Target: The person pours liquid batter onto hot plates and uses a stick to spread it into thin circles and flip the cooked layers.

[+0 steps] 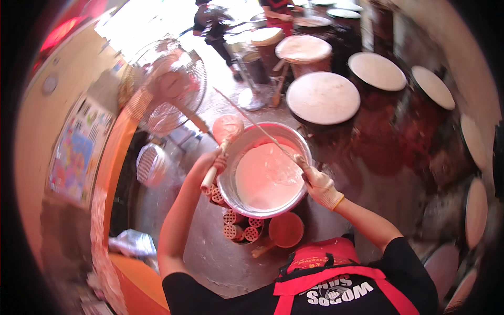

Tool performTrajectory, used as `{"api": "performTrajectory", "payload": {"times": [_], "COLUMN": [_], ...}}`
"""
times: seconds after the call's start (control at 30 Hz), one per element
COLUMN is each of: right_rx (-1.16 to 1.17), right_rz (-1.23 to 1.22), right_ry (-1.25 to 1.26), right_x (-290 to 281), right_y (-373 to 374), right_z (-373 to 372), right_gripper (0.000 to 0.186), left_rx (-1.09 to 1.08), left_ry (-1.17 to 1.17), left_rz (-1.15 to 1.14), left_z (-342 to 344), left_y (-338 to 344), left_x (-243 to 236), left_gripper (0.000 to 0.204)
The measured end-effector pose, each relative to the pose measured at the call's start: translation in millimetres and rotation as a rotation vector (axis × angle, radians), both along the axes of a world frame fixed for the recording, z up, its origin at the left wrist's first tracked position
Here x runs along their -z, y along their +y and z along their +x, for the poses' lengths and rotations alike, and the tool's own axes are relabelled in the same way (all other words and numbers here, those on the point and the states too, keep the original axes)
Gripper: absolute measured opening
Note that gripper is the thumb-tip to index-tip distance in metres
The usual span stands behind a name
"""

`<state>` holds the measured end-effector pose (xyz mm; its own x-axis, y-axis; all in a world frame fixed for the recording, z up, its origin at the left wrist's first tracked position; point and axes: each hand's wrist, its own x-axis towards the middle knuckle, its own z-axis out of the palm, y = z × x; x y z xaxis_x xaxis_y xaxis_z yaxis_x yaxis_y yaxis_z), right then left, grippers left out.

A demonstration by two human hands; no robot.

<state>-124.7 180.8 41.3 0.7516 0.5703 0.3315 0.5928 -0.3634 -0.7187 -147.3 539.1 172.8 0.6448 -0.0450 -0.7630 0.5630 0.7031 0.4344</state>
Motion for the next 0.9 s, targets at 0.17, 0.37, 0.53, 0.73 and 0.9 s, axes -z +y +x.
{"api": "performTrajectory", "payload": {"times": [0.17, 0.37, 0.53, 0.73, 0.9], "right_rx": [0.325, 0.886, 1.268, 1.625, 1.851], "right_rz": [0.285, 0.487, 0.819, 0.257, -0.324], "right_ry": [0.046, 0.606, 0.531, 0.122, 0.136], "right_x": [36, 67, 27, -27, -65], "right_y": [-92, -202, -240, -322, -386], "right_z": [-103, -289, -417, -507, -525], "right_gripper": [0.048, 0.032, 0.029, 0.042, 0.048], "left_rx": [0.477, 1.196, 1.816, 2.011, 1.718], "left_ry": [0.015, 0.083, -0.292, -1.519, -2.31], "left_rz": [0.248, 0.169, 0.26, 0.54, 0.633], "left_z": [-5, -6, -46, -140, -213], "left_y": [-59, -224, -425, -681, -791], "left_x": [10, -4, -35, -31, -20], "left_gripper": [0.023, 0.016, 0.014, 0.021, 0.032]}}
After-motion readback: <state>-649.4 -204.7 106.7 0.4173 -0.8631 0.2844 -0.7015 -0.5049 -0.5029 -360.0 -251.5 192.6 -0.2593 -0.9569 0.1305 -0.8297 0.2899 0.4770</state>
